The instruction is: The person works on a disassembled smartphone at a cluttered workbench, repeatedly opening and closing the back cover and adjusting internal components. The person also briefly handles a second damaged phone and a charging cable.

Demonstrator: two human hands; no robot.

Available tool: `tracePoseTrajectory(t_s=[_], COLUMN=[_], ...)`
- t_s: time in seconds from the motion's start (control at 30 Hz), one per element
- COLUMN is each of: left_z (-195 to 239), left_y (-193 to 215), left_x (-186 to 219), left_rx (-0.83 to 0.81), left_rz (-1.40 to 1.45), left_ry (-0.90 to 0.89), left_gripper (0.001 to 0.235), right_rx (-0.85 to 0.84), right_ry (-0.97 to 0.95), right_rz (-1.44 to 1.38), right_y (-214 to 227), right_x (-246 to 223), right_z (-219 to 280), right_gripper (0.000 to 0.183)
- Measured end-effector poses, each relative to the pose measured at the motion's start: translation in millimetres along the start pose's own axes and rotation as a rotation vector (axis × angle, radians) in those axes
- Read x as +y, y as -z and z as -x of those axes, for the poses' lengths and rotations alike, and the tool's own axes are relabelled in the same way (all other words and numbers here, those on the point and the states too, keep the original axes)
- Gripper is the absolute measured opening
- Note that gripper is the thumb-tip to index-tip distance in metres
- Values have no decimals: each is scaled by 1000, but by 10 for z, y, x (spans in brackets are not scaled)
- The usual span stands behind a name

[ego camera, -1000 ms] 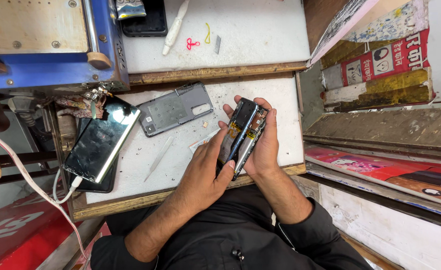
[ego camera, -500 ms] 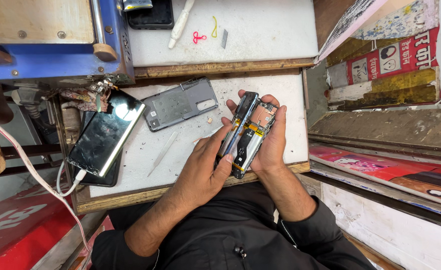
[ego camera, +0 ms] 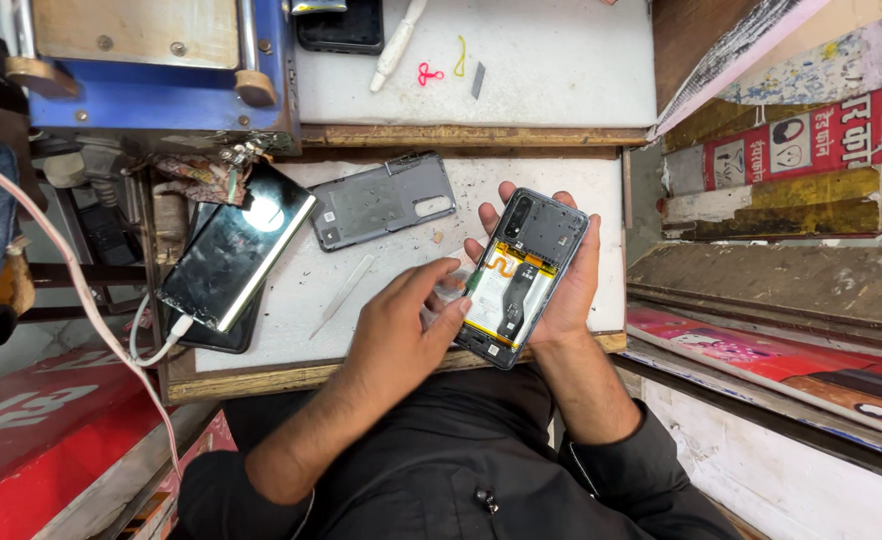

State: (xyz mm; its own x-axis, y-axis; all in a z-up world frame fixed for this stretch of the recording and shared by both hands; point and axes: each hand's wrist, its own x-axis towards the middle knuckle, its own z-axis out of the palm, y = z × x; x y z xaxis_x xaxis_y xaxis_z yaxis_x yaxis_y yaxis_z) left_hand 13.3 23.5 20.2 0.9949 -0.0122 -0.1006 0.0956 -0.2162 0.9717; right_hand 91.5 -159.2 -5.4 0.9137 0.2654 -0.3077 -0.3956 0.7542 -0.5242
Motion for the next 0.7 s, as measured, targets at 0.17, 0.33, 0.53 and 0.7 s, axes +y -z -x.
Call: tracePoseTrajectory(t_s=[0.17,0.33,0.53,0.7], left_z=[-98,-42,-43,-54], left_y=[-9,-25,-41,-53], left_x=[-37,-52,-95,-140], left_rx=[19,78,-28,-44], left_rz=[-25,-137,-309,-340], left_ry=[5,-100,-85,-72], left_gripper=[19,19,34,38], right_rx=[-80,-104,-93,-104], right_ry=[13,48,95,106], right_rz=[84,153,279,335], right_y=[-30,-21,-48,-92], right_x=[39,53,117,146], right_z=[14,33,40,51], right_gripper=[47,44,45,46])
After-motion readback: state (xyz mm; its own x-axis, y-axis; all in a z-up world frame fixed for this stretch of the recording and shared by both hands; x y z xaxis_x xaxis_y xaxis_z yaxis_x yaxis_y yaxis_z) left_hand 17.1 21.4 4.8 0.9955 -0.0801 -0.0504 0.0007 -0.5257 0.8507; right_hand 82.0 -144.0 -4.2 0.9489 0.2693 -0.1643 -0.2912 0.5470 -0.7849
